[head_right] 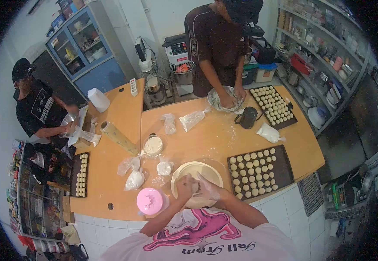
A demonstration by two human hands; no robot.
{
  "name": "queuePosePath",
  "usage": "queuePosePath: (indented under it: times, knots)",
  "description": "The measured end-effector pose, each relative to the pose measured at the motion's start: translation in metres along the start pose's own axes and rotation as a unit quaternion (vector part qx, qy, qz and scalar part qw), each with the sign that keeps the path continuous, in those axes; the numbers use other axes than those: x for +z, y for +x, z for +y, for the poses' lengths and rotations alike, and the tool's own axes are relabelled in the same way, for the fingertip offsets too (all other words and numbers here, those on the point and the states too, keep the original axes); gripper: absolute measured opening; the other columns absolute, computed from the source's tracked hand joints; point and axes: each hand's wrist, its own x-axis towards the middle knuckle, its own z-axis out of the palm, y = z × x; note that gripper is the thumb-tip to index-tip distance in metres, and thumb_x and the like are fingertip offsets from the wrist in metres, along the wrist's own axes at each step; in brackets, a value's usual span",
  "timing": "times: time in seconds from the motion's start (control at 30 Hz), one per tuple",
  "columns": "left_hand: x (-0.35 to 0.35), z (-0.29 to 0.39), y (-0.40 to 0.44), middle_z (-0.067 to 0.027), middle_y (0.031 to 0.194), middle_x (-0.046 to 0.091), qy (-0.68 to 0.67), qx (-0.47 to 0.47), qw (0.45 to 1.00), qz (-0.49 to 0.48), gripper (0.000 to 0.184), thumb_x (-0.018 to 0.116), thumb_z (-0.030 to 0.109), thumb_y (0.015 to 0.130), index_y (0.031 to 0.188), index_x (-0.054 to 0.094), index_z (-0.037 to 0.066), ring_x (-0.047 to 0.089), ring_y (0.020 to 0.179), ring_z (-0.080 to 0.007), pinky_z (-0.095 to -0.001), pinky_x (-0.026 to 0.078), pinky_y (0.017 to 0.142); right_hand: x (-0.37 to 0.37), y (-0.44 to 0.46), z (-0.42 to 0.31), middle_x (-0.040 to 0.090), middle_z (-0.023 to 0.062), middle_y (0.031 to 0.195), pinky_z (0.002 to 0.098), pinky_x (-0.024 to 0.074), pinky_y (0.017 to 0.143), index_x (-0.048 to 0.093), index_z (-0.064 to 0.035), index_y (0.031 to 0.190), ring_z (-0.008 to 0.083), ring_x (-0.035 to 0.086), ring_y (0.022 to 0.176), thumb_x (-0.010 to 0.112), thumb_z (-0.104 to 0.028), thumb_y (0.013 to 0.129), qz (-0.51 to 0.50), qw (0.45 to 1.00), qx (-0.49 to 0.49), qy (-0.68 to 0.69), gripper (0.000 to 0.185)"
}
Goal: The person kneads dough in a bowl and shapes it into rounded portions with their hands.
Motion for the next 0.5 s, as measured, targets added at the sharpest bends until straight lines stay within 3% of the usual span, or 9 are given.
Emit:
queuePosePath:
  times: [0.03, 0.07, 0.17, 0.2, 0.27, 0.3, 0.37, 0.43, 0.5]
  knots:
    - [-0.001, -0.002, 0.003, -0.0094, 0.057, 0.057, -0.031, -0.137, 0.99, -0.011, 0.043, 0.054, 0.034, 0.09, 0.066, 0.064, -0.001, 0.054, 0.055, -0.0191, -0.0336, 0.043, 0.056, 0.014, -0.016, -0.012, 0.056, 0.0077, 0.114, 0.0355, 0.043, 0.088, 0.047, -0.0119, 0.126, 0.0221, 0.054, 0.107, 0.046, -0.063, 0.085, 0.003, 0.998, 0.016, -0.061, 0.066]
    - [0.003, -0.005, 0.006, -0.0054, 0.047, 0.051, -0.052, -0.174, 0.982, 0.05, 0.055, 0.05, 0.042, 0.092, 0.056, 0.061, 0.001, 0.048, 0.047, -0.0143, -0.0315, 0.038, 0.049, 0.021, -0.025, -0.018, 0.054, 0.009, 0.119, 0.0369, 0.0416, 0.091, 0.044, -0.011, 0.13, 0.0232, 0.053, 0.11, 0.046, -0.062, 0.085, 0.007, 0.992, 0.033, -0.121, 0.068]
    - [0.017, -0.028, 0.013, -0.0031, 0.051, 0.054, -0.293, -0.291, 0.906, 0.089, 0.053, 0.047, 0.046, 0.092, 0.062, 0.063, 0.005, 0.05, 0.048, -0.0159, -0.0311, 0.039, 0.048, 0.021, -0.02, -0.015, 0.047, 0.0104, 0.128, 0.0393, 0.0364, 0.098, 0.039, -0.0081, 0.135, 0.0266, 0.048, 0.117, 0.053, -0.052, 0.087, 0.141, 0.913, -0.098, -0.369, 0.067]
    - [0.02, -0.046, 0.012, -0.0047, 0.059, 0.056, -0.464, -0.311, 0.83, -0.008, 0.051, 0.045, 0.048, 0.092, 0.071, 0.063, 0.005, 0.053, 0.054, -0.0171, -0.0321, 0.042, 0.052, 0.009, -0.012, -0.007, 0.041, 0.013, 0.136, 0.0421, 0.0322, 0.102, 0.036, -0.0056, 0.136, 0.03, 0.041, 0.124, 0.065, -0.04, 0.081, 0.15, 0.86, -0.195, -0.446, 0.072]
    - [0.025, -0.081, 0.003, -0.0077, 0.075, 0.062, -0.735, -0.308, 0.571, -0.197, 0.052, 0.04, 0.053, 0.092, 0.088, 0.063, 0.007, 0.059, 0.066, -0.0196, -0.0342, 0.048, 0.062, 0.015, -0.007, -0.002, 0.042, 0.0151, 0.134, 0.0436, 0.0318, 0.102, 0.04, -0.006, 0.133, 0.0322, 0.039, 0.125, 0.072, -0.036, 0.074, 0.182, 0.742, -0.337, -0.551, 0.073]
    - [0.028, -0.073, 0.004, -0.009, 0.086, 0.06, -0.687, -0.339, 0.628, -0.141, 0.053, 0.038, 0.056, 0.091, 0.098, 0.059, 0.008, 0.059, 0.076, -0.021, -0.0369, 0.048, 0.069, 0.02, -0.002, -0.001, 0.043, 0.0162, 0.134, 0.0444, 0.0316, 0.102, 0.043, -0.0062, 0.131, 0.0333, 0.038, 0.125, 0.076, -0.033, 0.07, 0.195, 0.669, -0.404, -0.593, 0.074]
    - [0.034, -0.041, -0.001, -0.0115, 0.108, 0.058, -0.568, -0.395, 0.722, -0.025, 0.061, 0.034, 0.061, 0.09, 0.118, 0.05, 0.01, 0.058, 0.096, -0.0239, -0.0423, 0.047, 0.085, 0.042, -0.007, -0.007, 0.045, 0.0186, 0.13, 0.0452, 0.0314, 0.102, 0.053, -0.0076, 0.121, 0.0347, 0.039, 0.125, 0.078, -0.031, 0.065, 0.197, 0.614, -0.397, -0.653, 0.065]
    - [0.015, -0.023, -0.004, -0.0132, 0.132, 0.043, -0.39, -0.078, 0.895, -0.199, 0.07, 0.03, 0.064, 0.089, 0.134, 0.037, 0.011, 0.04, 0.123, -0.0267, -0.0455, 0.033, 0.103, 0.055, -0.014, -0.013, 0.05, 0.0183, 0.125, 0.0447, 0.0309, 0.103, 0.059, -0.0077, 0.114, 0.034, 0.041, 0.123, 0.077, -0.029, 0.066, 0.216, 0.55, -0.414, -0.692, 0.055]
    - [0.007, 0.003, 0.009, -0.0136, 0.137, 0.039, -0.72, -0.276, 0.611, -0.178, 0.073, 0.028, 0.065, 0.088, 0.138, 0.034, 0.012, 0.035, 0.128, -0.0277, -0.0473, 0.028, 0.106, 0.052, -0.009, -0.01, 0.055, 0.017, 0.117, 0.0427, 0.0368, 0.097, 0.061, -0.0066, 0.108, 0.0325, 0.049, 0.115, 0.076, -0.026, 0.068, 0.153, 0.542, -0.474, -0.677, 0.047]
